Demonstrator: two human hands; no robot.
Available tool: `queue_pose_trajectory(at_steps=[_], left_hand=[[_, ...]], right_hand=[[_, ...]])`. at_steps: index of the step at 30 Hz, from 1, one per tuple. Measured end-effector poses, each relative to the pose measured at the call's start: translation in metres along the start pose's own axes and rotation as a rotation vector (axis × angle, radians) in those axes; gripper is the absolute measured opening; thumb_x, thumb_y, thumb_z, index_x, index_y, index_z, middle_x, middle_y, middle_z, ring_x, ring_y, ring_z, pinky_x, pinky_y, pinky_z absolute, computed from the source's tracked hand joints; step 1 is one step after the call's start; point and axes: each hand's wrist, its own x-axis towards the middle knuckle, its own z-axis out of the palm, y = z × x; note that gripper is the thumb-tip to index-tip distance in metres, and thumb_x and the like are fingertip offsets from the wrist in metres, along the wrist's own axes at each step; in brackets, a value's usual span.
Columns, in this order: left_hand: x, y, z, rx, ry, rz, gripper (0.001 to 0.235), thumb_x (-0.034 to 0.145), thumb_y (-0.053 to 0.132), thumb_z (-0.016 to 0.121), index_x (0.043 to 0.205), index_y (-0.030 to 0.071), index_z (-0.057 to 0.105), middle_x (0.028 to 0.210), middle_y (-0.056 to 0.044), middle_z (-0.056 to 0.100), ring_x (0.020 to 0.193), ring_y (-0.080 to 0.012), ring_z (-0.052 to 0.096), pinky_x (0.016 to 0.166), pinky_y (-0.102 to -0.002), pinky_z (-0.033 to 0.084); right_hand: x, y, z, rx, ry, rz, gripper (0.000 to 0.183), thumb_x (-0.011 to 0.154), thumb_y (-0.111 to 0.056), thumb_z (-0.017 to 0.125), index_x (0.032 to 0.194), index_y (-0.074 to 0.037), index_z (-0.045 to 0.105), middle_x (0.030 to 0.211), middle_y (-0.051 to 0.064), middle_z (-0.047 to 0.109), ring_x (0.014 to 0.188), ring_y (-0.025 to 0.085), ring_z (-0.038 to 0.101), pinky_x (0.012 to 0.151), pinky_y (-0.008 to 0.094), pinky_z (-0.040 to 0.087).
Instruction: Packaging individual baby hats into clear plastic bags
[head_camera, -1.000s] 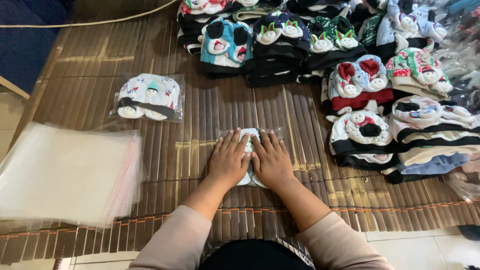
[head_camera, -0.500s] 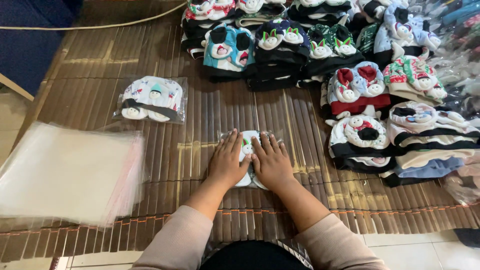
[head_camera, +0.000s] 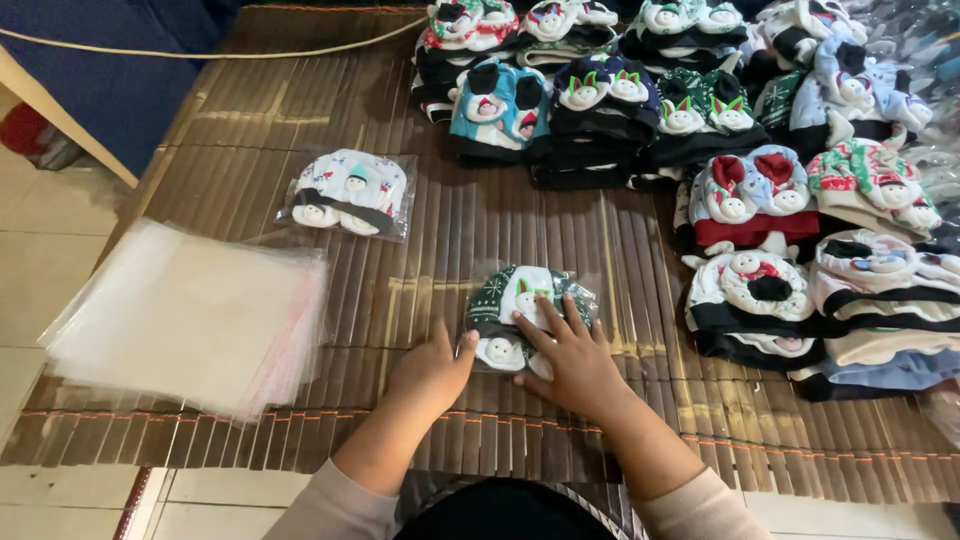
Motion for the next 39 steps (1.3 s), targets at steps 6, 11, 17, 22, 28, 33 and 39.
queue_pose_trajectory(at_steps=[6,11,17,22,28,33,39], left_hand=[[0.006,0.005,0.015,-1.142,-0.171,0.012,0.069,0.099,0.036,0.063,0.154,0.012,0.029,0.137,-0.033,0.053,0.092,-0.0428,0.075,0.076,-0.048,0.065],[0.014,0.007,0.007,-1.115,-0.042,0.068,0.062,0.094,0.014,0.067,0.149,0.01,0.04,0.137,-0.025,0.05,0.114,-0.0381,0.064,0.086,-0.046,0.06],[0.029,0.0,-0.098,-0.811,0.113,0.365,0.06,0.091,0.013,0.062,0.148,0.014,0.041,0.141,-0.019,0.057,0.121,-0.031,0.06,0.098,-0.046,0.053],[0.093,-0.034,-0.213,-0.98,0.084,0.302,0.053,0.095,0.007,0.059,0.144,0.018,0.046,0.128,-0.025,0.06,0.101,-0.0358,0.069,0.086,-0.04,0.064],[0.178,-0.117,-0.254,-0.947,0.208,0.173,0.053,0.099,0.007,0.058,0.149,0.015,0.045,0.128,-0.015,0.057,0.113,-0.0259,0.061,0.093,-0.038,0.058],[0.194,-0.123,-0.247,-0.007,0.514,-0.23,0.068,0.093,0.026,0.066,0.157,0.017,0.041,0.147,-0.015,0.056,0.132,-0.0378,0.054,0.103,-0.054,0.044],[0.171,-0.065,-0.198,0.589,0.842,0.2,0.067,0.101,0.064,0.039,0.159,0.031,0.042,0.145,-0.026,0.05,0.122,-0.0481,0.051,0.112,-0.073,0.018]], right_hand=[[-0.013,-0.002,-0.013,0.256,-0.035,0.007,0.076,0.088,-0.066,0.062,0.156,-0.048,0.034,0.165,0.0,0.029,0.152,0.043,0.024,0.112,0.069,0.035],[-0.028,-0.005,0.01,0.293,0.07,-0.069,0.082,0.083,-0.062,0.072,0.155,-0.04,0.039,0.166,0.004,0.025,0.153,0.044,0.016,0.112,0.07,0.028],[-0.043,0.028,0.025,0.526,0.125,-0.067,0.084,0.083,-0.048,0.076,0.156,-0.029,0.038,0.169,0.009,0.021,0.157,0.04,0.009,0.116,0.06,0.027],[-0.05,0.043,0.032,0.621,0.178,-0.047,0.081,0.083,-0.038,0.078,0.154,-0.022,0.041,0.165,0.011,0.03,0.15,0.034,0.034,0.113,0.048,0.038],[-0.049,0.043,0.032,0.571,0.185,-0.03,0.079,0.084,-0.04,0.077,0.152,-0.019,0.044,0.159,0.006,0.042,0.156,0.031,0.023,0.117,0.049,0.033],[-0.05,0.048,0.037,0.58,0.246,-0.056,0.078,0.082,-0.034,0.081,0.149,-0.014,0.047,0.155,0.006,0.048,0.154,0.03,0.03,0.115,0.044,0.037],[-0.049,0.046,0.035,0.58,0.281,-0.092,0.075,0.081,-0.033,0.081,0.146,-0.012,0.051,0.154,0.007,0.05,0.153,0.032,0.03,0.116,0.045,0.037]])
